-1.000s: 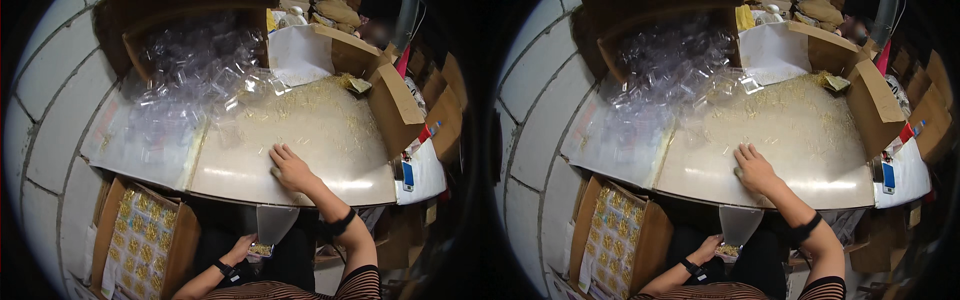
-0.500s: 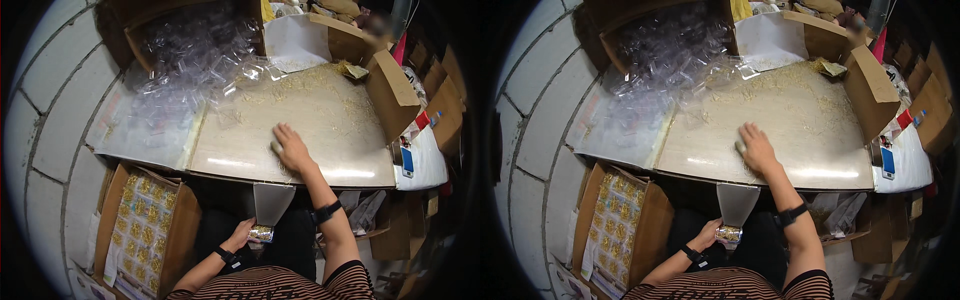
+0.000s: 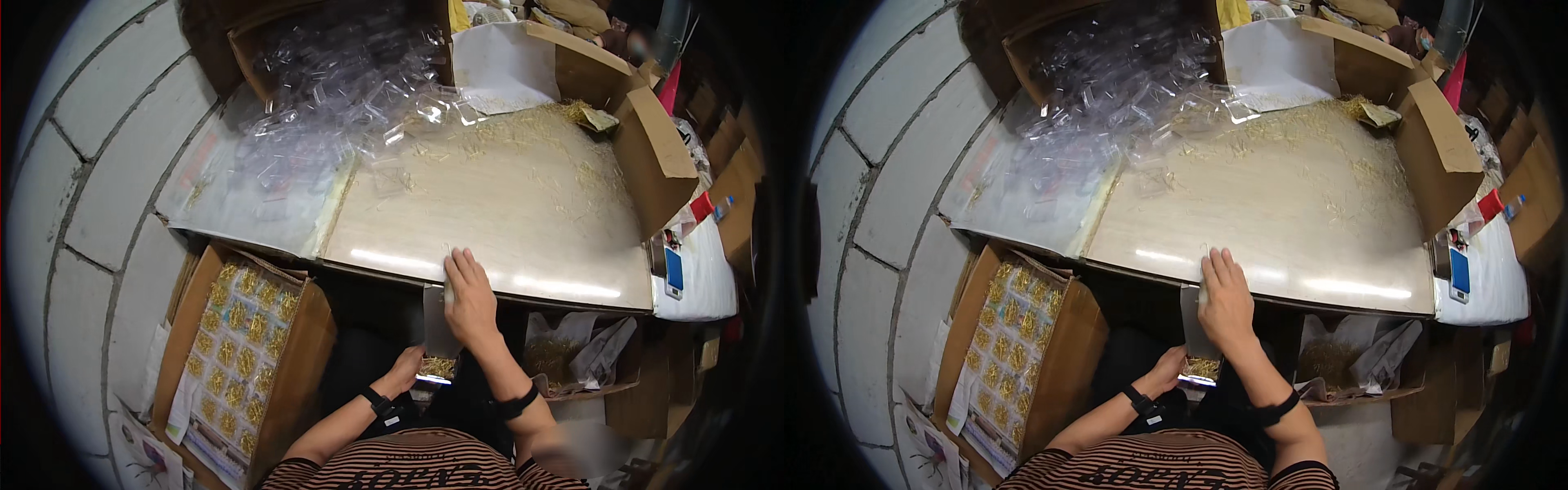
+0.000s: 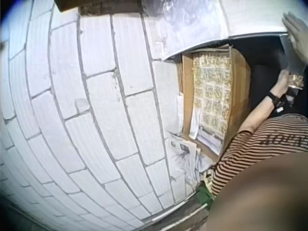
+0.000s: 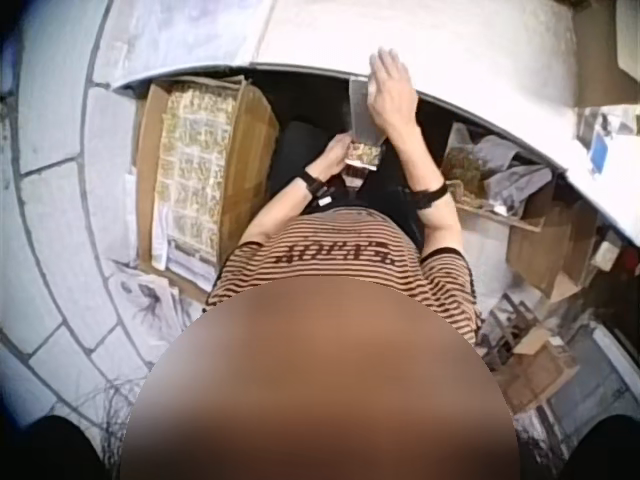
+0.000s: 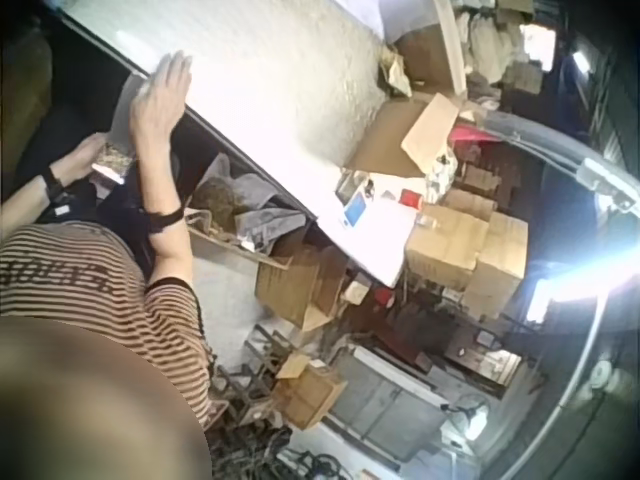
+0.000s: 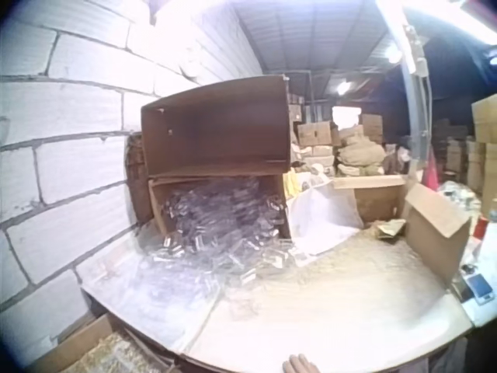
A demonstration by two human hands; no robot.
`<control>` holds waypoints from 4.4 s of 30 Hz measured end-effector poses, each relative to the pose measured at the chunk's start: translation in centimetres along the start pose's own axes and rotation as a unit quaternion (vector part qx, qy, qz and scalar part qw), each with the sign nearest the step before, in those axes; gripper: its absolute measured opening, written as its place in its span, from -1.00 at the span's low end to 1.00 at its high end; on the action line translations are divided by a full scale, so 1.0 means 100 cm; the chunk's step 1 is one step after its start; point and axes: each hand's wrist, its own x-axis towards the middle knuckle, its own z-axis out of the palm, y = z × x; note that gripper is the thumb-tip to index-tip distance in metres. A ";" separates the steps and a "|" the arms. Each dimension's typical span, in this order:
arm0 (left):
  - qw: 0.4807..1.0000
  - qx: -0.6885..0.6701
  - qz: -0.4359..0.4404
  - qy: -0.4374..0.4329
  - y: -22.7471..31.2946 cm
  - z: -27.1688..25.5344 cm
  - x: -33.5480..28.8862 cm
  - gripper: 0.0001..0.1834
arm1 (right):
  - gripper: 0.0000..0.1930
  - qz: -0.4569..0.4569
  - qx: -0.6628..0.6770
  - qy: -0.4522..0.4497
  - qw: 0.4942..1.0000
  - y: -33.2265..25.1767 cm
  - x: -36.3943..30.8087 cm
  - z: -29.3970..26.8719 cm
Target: Sort small gold-colored metal fasteners or pins from a table into small plastic containers and then into a larger storage box, while also operating a green mechanical press machine in between.
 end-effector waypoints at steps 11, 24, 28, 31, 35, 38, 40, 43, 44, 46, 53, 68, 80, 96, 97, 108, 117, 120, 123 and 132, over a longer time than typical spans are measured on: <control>0.995 0.029 -0.053 -0.081 0.013 -0.008 -0.005 -0.54 | -0.70 0.107 0.189 -0.099 0.971 -0.003 -0.116 -0.073; 0.990 0.106 -0.031 -0.088 0.031 0.013 -0.056 -0.55 | -0.63 0.226 0.347 -0.235 0.879 -0.002 -0.148 -0.033; 0.988 0.137 0.007 -0.073 0.042 0.040 -0.066 -0.58 | -0.59 0.118 0.358 -0.156 0.913 -0.020 -0.135 -0.035; 0.989 0.109 0.017 -0.095 0.053 0.048 -0.069 -0.61 | -0.55 -0.042 0.176 -0.107 0.978 -0.022 -0.128 -0.042; 0.995 0.036 0.081 -0.034 0.045 0.061 -0.063 -0.64 | -0.39 -0.072 0.000 -0.174 0.982 -0.040 -0.121 -0.065; 0.993 0.026 0.103 -0.049 0.049 0.068 -0.065 -0.67 | -0.29 -0.070 -0.030 -0.177 0.981 -0.045 -0.123 -0.066; 0.994 0.010 0.099 -0.054 0.048 0.073 -0.067 -0.67 | -0.28 -0.072 -0.048 -0.170 0.982 -0.048 -0.121 -0.065; 0.993 0.001 0.100 -0.064 0.048 0.078 -0.071 -0.68 | -0.28 -0.063 -0.008 -0.172 0.983 -0.045 -0.118 -0.058; 0.992 0.006 0.111 -0.066 0.049 0.079 -0.073 -0.68 | -0.28 -0.064 -0.014 -0.181 0.981 -0.045 -0.115 -0.059; 0.991 0.011 0.121 -0.058 0.050 0.080 -0.077 -0.69 | -0.29 -0.066 -0.018 -0.189 0.980 -0.044 -0.112 -0.061; 0.988 0.034 0.152 -0.015 0.045 0.066 -0.075 -0.78 | -0.34 -0.082 -0.020 -0.182 0.980 -0.043 -0.117 -0.065; 0.989 0.066 0.121 -0.045 0.055 0.072 -0.086 -0.75 | -0.68 0.237 0.425 -0.057 0.872 -0.009 -0.111 -0.055; 0.985 0.134 0.096 -0.056 0.051 0.076 -0.089 -0.77 | -0.82 0.295 0.444 -0.085 0.842 -0.019 -0.106 -0.037; 0.988 0.051 0.133 -0.057 0.047 0.065 -0.081 -0.65 | -0.67 -0.099 0.072 -0.113 0.986 -0.034 -0.113 -0.064; 0.989 0.048 0.132 -0.046 0.044 0.063 -0.080 -0.65 | -0.68 -0.096 0.068 -0.134 0.984 -0.035 -0.112 -0.064; 0.990 0.031 0.120 -0.073 0.050 0.065 -0.084 -0.53 | -0.31 -0.033 0.052 -0.105 0.993 -0.037 -0.094 -0.084; 0.990 -0.084 0.099 -0.060 0.032 0.028 -0.082 -0.62 | -0.40 -0.150 0.019 -0.218 0.964 -0.069 -0.079 -0.048; 0.986 -0.086 0.140 0.009 0.038 0.041 -0.094 -0.63 | -0.38 -0.178 -0.018 -0.225 0.958 -0.083 -0.071 -0.046; 0.984 -0.081 0.156 -0.041 0.050 0.036 -0.111 -0.63 | -0.36 -0.181 -0.022 -0.258 0.949 -0.104 -0.063 -0.050; 0.902 0.120 0.357 0.212 0.157 -0.015 -0.280 -0.64 | -0.60 -0.233 0.291 0.018 0.928 -0.117 -0.039 -0.080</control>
